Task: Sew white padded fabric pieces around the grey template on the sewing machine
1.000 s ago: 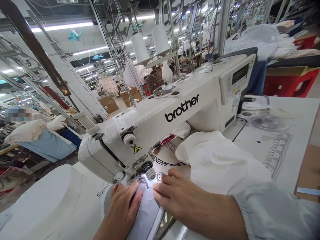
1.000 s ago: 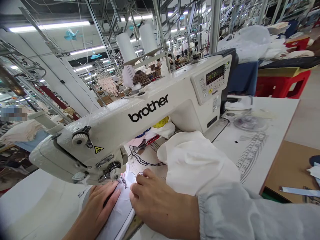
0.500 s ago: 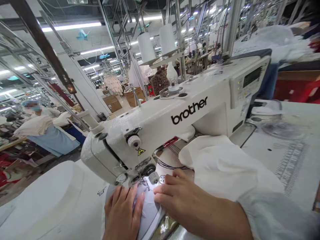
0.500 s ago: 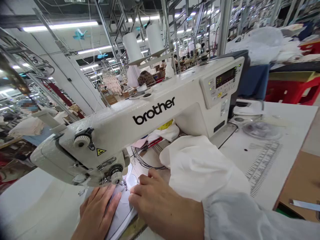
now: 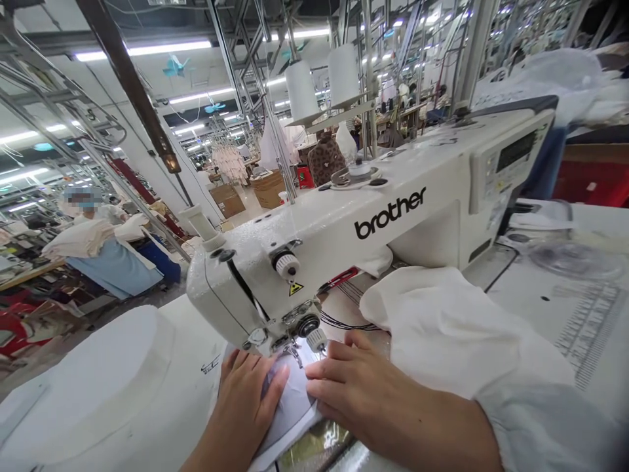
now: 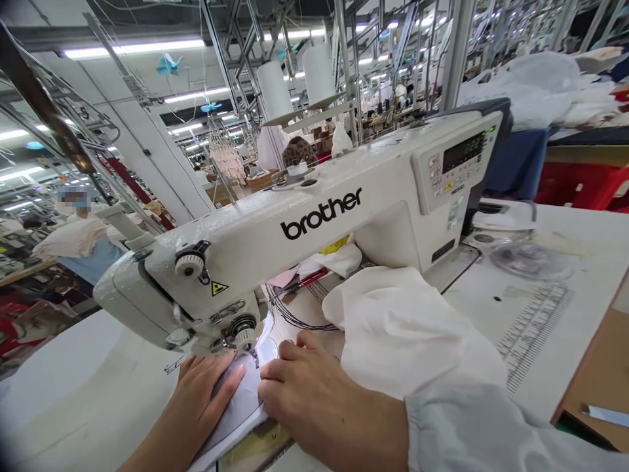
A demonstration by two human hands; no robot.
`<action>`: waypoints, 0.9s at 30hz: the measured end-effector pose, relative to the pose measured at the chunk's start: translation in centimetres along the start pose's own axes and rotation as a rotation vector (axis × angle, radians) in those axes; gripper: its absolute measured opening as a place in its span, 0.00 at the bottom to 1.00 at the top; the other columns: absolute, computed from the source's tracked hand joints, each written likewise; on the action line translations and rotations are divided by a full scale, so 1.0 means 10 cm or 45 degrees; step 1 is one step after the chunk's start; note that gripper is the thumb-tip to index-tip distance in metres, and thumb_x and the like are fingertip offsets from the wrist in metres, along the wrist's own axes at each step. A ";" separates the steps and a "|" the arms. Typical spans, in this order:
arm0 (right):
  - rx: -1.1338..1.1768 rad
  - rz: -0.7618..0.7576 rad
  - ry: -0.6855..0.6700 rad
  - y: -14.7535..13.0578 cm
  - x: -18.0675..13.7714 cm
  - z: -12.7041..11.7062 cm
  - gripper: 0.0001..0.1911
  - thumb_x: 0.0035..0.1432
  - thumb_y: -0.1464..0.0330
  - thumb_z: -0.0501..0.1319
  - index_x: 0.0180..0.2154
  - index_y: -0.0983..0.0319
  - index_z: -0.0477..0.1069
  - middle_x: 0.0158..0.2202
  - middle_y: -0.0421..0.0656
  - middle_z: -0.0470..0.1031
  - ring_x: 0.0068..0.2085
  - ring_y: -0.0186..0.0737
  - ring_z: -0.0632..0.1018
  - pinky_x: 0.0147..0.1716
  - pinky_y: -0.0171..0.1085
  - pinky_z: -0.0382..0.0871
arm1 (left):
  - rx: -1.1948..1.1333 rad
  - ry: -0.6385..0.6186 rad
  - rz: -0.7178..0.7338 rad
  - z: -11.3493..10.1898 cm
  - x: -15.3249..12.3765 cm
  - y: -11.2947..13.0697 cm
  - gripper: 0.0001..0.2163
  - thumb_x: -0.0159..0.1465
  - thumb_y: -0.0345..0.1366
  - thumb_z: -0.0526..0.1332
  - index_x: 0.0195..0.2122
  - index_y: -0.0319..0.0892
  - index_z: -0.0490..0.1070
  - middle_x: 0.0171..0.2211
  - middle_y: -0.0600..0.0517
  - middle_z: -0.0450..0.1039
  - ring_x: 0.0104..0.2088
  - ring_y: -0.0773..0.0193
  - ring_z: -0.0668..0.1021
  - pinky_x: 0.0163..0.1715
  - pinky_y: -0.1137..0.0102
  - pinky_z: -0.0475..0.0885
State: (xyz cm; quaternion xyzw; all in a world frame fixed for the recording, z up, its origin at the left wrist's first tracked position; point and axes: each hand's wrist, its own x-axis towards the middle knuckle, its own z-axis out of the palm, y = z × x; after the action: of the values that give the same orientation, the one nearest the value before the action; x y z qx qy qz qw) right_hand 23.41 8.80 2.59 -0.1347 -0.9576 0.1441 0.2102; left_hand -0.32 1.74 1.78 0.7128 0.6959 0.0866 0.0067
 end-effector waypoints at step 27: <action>-0.056 0.049 0.006 -0.05 -0.01 0.09 0.04 0.67 0.72 0.57 0.41 0.59 0.69 0.41 0.41 0.71 0.41 0.41 0.68 0.42 0.42 0.55 | -0.086 -0.091 0.090 -0.12 0.00 0.11 0.24 0.69 0.55 0.43 0.38 0.46 0.74 0.36 0.48 0.77 0.39 0.53 0.77 0.51 0.47 0.62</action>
State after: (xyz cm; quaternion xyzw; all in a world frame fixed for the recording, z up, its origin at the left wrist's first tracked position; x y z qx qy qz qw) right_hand 23.01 8.15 1.92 -0.1581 -0.9572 0.1269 0.2066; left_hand 0.60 1.55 3.15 0.7390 0.6663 0.0850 0.0525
